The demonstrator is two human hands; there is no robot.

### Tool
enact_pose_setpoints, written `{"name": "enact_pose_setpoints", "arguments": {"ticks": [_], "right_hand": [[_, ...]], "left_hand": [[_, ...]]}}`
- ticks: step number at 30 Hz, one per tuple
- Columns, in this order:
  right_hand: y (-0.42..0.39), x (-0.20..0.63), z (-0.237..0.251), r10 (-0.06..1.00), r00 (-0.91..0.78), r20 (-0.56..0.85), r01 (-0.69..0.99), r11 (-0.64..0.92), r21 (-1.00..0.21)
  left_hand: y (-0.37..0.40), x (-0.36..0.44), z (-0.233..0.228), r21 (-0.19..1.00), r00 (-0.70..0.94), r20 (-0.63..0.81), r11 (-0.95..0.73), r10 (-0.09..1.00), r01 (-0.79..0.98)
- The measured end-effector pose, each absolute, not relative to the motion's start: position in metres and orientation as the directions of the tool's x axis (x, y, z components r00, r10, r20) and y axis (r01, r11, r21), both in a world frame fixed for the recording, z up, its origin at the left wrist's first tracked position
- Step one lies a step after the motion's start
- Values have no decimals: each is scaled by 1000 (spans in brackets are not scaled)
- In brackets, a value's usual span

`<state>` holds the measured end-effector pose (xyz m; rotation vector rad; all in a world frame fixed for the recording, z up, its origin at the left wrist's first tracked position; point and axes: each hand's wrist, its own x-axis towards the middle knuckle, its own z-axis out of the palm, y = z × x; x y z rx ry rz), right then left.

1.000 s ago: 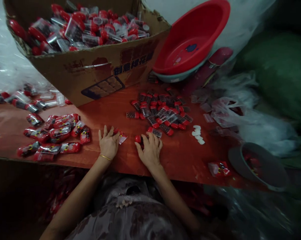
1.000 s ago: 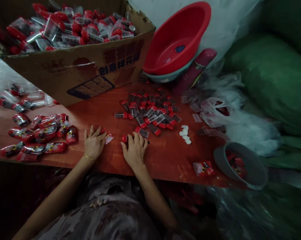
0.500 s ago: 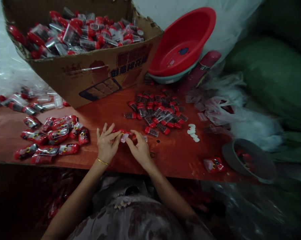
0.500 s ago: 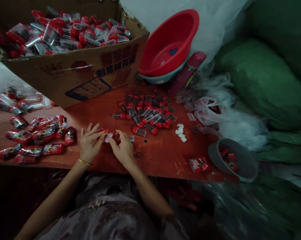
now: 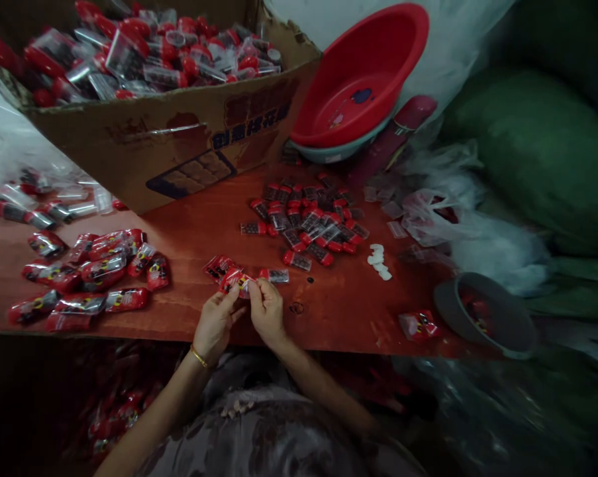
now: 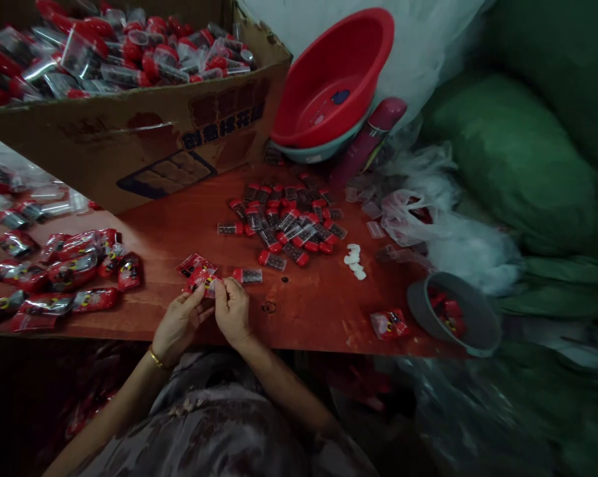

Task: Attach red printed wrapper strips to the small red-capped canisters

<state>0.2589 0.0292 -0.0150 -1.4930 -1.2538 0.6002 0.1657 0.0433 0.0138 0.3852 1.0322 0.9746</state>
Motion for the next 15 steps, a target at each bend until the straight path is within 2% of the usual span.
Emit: {"name": "enact_pose_setpoints", "arguments": {"ticks": [3, 6, 8, 11, 13, 15], "right_hand": [[26, 258, -15, 943, 242, 229, 406, 116, -906], [26, 282, -9, 943, 122, 309, 536, 200, -820], [29, 309, -6, 931, 53, 360, 688, 227, -689], [33, 345, -7, 952, -36, 303, 880, 174, -442], [34, 358, -12, 972, -61, 228, 936, 136, -325], [34, 360, -16, 983, -33, 180, 960, 81, -267]], "left_hand": [[43, 165, 11, 724, 53, -525, 478, 850, -497], [50, 160, 12, 758, -21, -513, 442, 858, -480], [55, 155, 14, 753, -14, -530, 462, 848, -469], [62, 151, 17, 730, 44, -553, 509, 832, -455], [64, 151, 17, 703, 94, -573, 547, 814, -453], [65, 153, 17, 676, 135, -590, 578, 796, -456]]}}
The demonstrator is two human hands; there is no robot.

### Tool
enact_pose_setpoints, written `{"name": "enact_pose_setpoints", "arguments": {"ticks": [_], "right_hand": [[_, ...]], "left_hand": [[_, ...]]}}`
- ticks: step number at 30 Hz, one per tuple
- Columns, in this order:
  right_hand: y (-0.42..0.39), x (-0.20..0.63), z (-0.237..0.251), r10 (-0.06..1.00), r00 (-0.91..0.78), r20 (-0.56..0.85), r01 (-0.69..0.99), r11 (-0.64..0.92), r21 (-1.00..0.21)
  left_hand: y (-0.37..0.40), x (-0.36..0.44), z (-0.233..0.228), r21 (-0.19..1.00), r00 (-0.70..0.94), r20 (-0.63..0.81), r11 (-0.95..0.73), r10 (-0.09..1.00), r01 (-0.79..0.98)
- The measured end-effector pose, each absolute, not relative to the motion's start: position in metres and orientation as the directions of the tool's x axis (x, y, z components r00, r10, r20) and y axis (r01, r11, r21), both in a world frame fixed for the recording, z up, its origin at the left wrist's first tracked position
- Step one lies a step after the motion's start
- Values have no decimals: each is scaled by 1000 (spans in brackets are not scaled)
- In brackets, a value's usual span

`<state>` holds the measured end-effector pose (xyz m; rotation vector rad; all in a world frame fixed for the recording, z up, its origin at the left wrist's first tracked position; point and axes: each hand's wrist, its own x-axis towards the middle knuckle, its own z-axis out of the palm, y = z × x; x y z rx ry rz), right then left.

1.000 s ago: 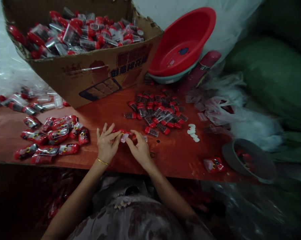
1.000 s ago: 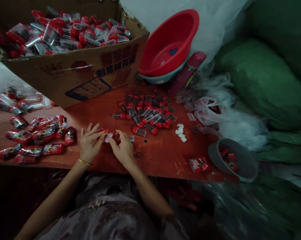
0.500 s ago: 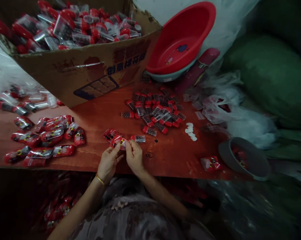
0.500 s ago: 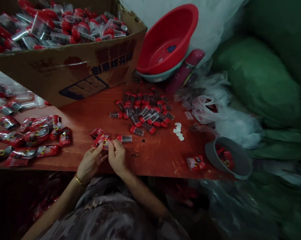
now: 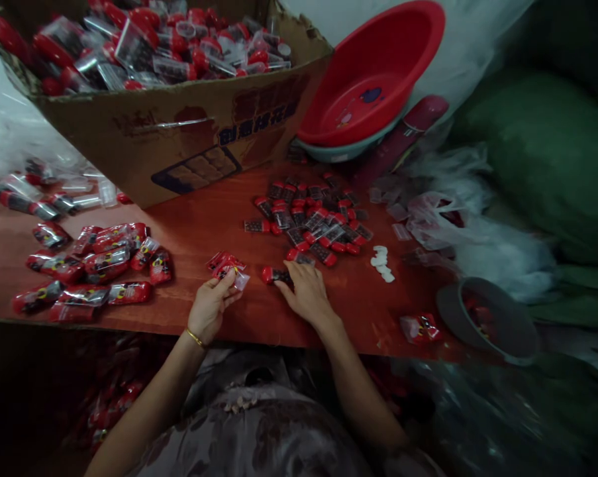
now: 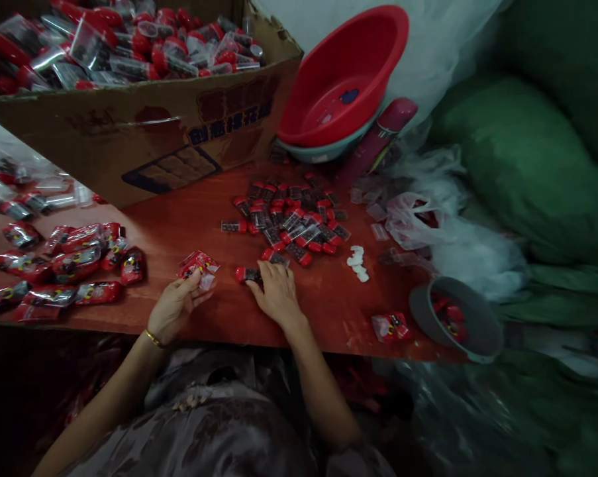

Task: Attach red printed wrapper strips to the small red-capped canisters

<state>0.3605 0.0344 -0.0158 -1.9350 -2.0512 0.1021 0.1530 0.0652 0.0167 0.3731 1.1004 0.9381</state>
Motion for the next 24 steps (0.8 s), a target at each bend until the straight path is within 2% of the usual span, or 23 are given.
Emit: {"name": "enact_pose_setpoints", "arguments": {"ticks": [3, 5, 8, 11, 13, 14, 16, 19, 21, 24], "right_hand": [[35, 355, -18, 988, 16, 151, 961, 26, -275], [34, 350, -17, 991, 9, 136, 936, 40, -351], [26, 346, -18, 993, 66, 95, 813, 2, -582], [11, 342, -19, 993, 118, 21, 529, -45, -847], [2, 339, -16, 996, 82, 47, 379, 13, -925], [-2, 338, -14, 993, 58, 101, 366, 74, -928], [-6, 336, -8, 960, 2, 279, 459, 246, -854], [-4, 337, -2, 835, -151, 529, 634, 493, -596], [-1, 339, -1, 763, -231, 603, 682, 570, -459], [2, 341, -2, 722, -261, 641, 733, 580, -356]], "left_hand": [[67, 156, 15, 659, 156, -602, 598, 783, -456], [68, 156, 15, 656, 164, -605, 605, 779, -451], [69, 155, 17, 636, 202, -613, 628, 764, -448], [69, 154, 19, 608, 258, -618, 660, 742, -441], [68, 154, 21, 586, 289, -631, 687, 720, -430], [68, 155, 21, 576, 301, -639, 700, 708, -422], [67, 158, 21, 562, 319, -651, 720, 688, -406], [66, 161, 21, 560, 334, -660, 737, 673, -377], [65, 162, 21, 566, 346, -659, 744, 667, -355], [65, 160, 20, 591, 345, -649, 735, 678, -332]]}}
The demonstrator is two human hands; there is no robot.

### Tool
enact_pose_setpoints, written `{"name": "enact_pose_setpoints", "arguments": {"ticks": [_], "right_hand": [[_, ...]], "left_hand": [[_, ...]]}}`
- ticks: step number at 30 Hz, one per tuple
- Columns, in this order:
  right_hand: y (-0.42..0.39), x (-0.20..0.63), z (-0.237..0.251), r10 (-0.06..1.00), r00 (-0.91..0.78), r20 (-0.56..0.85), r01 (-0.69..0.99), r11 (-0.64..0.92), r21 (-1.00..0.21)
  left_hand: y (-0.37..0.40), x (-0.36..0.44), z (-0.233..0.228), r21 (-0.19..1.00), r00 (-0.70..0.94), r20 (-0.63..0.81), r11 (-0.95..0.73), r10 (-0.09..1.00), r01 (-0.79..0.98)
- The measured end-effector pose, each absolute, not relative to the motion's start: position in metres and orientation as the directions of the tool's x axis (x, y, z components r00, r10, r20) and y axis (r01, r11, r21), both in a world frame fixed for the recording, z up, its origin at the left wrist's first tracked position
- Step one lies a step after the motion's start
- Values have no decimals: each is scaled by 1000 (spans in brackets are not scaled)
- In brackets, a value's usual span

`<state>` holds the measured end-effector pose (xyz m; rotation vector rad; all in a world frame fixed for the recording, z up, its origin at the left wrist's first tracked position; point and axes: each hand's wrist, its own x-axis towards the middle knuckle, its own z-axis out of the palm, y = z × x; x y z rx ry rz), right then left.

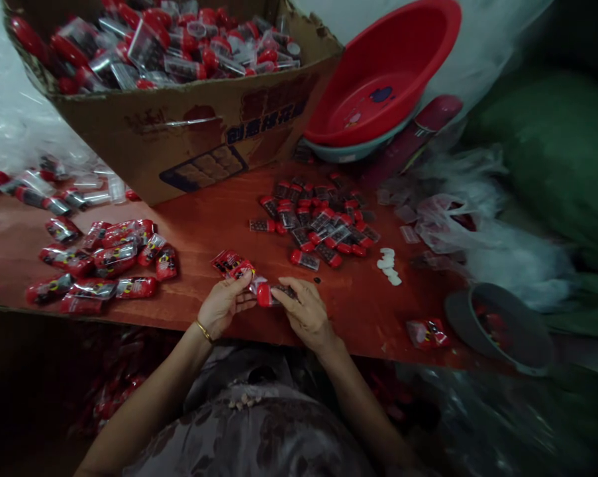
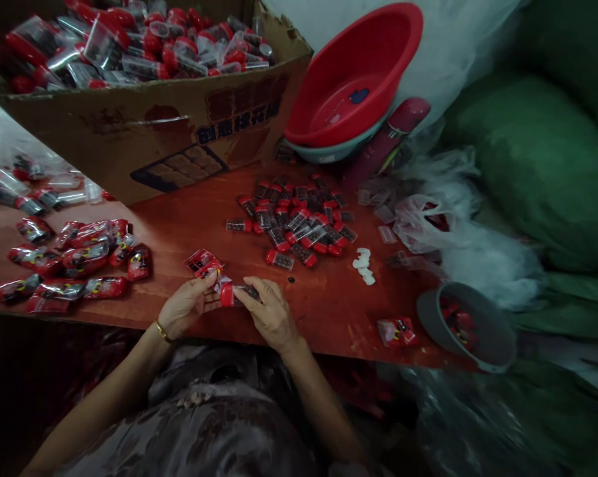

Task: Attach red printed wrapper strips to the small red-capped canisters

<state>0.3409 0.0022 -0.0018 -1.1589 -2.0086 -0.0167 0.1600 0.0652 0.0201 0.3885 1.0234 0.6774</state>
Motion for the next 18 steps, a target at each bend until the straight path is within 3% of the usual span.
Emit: {"name": "enact_pose_setpoints", "arguments": {"ticks": [5, 10, 18], "right_hand": [[4, 337, -4, 707, -237, 666, 773, 552, -312], [4, 328, -7, 686, -191, 702, 806, 519, -287], [5, 307, -10, 725, -13, 689, 856, 365, -368]], "left_hand": [[67, 158, 17, 645, 297, -636, 702, 712, -302], [63, 168, 23, 680, 238, -578, 622, 781, -388], [57, 181, 26, 636, 219, -542, 567, 811, -524]]}}
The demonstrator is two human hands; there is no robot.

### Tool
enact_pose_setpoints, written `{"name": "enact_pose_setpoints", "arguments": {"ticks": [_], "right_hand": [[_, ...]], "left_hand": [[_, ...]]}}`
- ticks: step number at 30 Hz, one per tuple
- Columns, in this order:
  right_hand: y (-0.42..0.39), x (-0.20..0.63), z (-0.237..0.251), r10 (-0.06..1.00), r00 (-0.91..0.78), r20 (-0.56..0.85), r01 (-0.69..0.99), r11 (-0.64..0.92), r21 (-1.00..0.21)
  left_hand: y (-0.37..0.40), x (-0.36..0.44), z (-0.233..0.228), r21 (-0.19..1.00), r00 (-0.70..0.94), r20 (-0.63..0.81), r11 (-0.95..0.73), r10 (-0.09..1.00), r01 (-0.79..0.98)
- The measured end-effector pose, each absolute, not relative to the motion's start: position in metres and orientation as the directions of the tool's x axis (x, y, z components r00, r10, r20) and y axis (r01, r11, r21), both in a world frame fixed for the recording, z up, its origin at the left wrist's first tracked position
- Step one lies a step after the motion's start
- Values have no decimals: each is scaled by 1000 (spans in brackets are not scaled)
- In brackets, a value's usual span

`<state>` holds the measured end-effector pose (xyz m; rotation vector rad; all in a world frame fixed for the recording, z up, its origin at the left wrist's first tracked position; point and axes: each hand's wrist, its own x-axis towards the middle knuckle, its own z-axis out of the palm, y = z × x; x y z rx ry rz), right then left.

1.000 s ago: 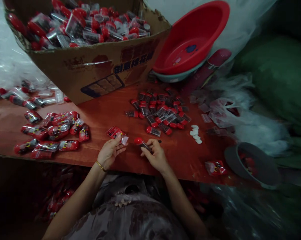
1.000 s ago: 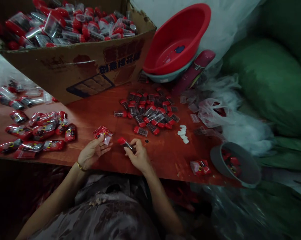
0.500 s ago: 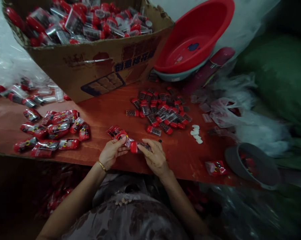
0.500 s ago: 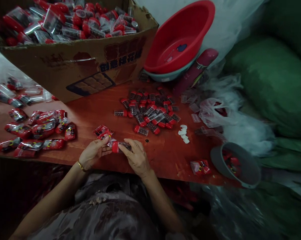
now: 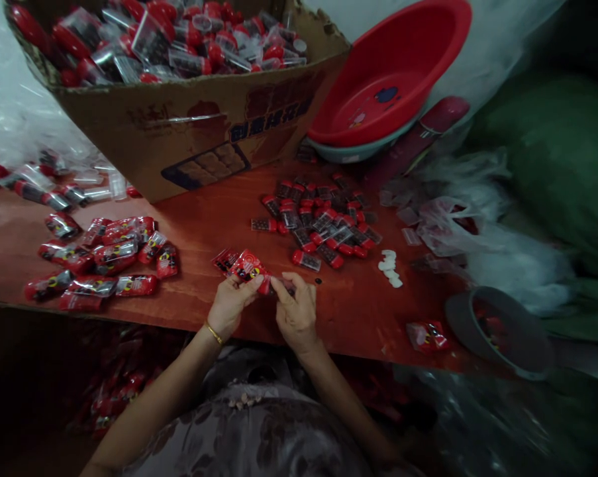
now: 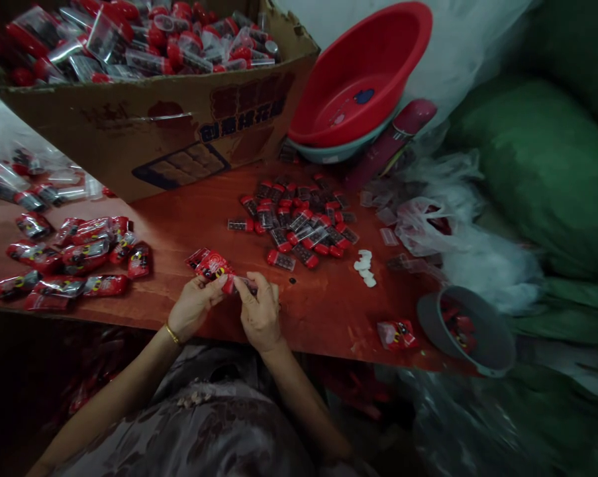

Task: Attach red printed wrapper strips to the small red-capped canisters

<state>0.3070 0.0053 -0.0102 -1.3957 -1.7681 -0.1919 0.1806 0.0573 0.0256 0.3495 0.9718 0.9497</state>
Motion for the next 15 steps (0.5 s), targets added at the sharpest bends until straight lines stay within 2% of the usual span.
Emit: {"name": "enact_pose_setpoints", "arguments": {"ticks": [3, 7, 11, 15], "right_hand": [[6, 303, -4, 823, 35, 567, 785, 329, -526], [7, 308, 0, 931, 101, 351, 686, 190, -703], [7, 309, -5, 942, 171, 290, 639, 118, -760], [5, 301, -8, 919, 221, 327, 650, 111, -752]], "left_hand": [[57, 180, 19, 648, 182, -512, 517, 840, -559], [56, 179, 13, 698, 107, -495, 468, 862, -541], [55, 180, 12, 689, 162, -494, 498, 854, -527], [51, 184, 11, 650, 173, -458, 461, 872, -604]]}}
